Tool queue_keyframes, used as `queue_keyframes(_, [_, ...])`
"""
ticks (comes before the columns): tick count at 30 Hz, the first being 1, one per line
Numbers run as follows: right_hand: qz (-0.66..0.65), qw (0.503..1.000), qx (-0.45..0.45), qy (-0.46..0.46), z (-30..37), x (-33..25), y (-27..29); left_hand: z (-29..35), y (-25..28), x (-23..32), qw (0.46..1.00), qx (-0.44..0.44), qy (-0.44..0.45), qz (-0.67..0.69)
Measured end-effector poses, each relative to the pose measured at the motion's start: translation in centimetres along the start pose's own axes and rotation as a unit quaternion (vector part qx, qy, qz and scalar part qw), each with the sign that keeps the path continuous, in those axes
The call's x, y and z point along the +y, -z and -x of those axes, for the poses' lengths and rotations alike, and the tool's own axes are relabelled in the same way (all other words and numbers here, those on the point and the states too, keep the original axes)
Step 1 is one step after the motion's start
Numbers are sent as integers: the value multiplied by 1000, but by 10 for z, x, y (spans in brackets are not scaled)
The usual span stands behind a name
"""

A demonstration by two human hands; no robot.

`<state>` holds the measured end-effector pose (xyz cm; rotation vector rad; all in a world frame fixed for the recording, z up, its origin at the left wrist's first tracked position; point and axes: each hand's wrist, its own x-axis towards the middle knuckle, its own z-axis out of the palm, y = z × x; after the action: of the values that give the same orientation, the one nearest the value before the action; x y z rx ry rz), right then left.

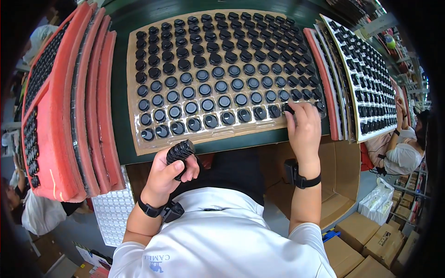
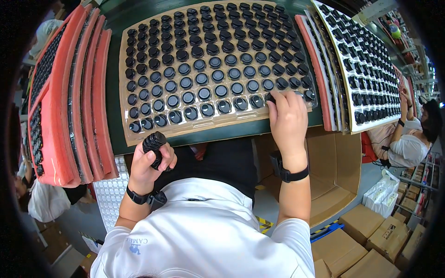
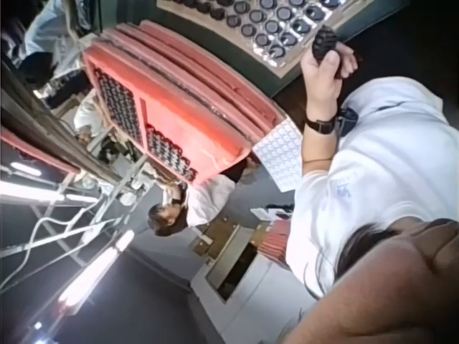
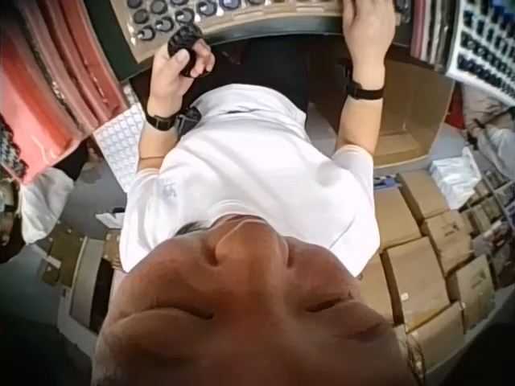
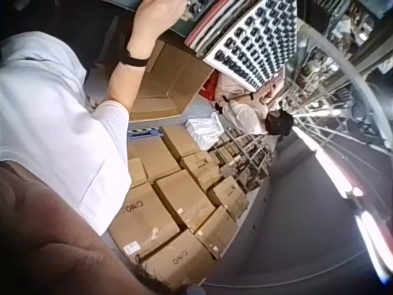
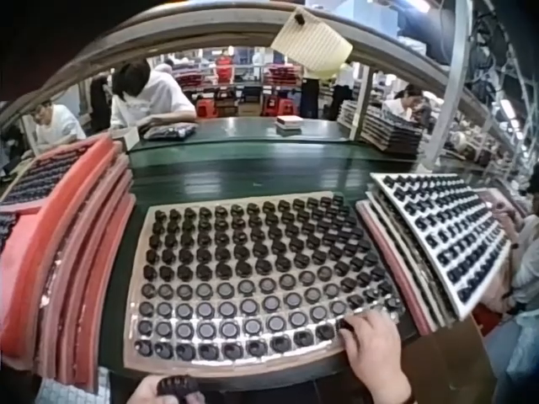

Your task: The person reaches for a black component from a shelf, joins it with another part from a tray, and presses them together. They repeat this process, assembling the components and placing the finished units back into the tray.

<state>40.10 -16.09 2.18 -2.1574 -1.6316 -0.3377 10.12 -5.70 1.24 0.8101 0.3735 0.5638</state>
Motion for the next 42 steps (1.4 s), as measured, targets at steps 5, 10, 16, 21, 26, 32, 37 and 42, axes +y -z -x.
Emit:
queue_keyframes(5, [-221,974,19,-54,5,-36,26,2,-2,5,999,20,-30,-5])
queue_keyframes(10, [-479,874,-82,-14,14,-97,31,0,-22,7,997,69,-3,-46])
queue_keyframes(16, [-482,868,-56,109,13,-133,17,11,-18,15,995,19,-11,-101])
queue_keyframes(21, [-479,866,-50,136,12,-145,14,25,-7,17,990,18,-14,-139])
queue_keyframes(26, [-468,869,-26,160,13,-155,11,30,-6,21,988,15,-32,-150])
queue_keyframes(32, [-522,838,-66,143,12,-163,12,35,-4,22,996,24,-24,-85])
queue_keyframes(37, [-833,465,-233,-189,20,-163,8,33,2,20,997,-11,19,80])
queue_keyframes(42, [-875,349,-247,-228,22,-165,1,32,3,20,993,-17,38,108])
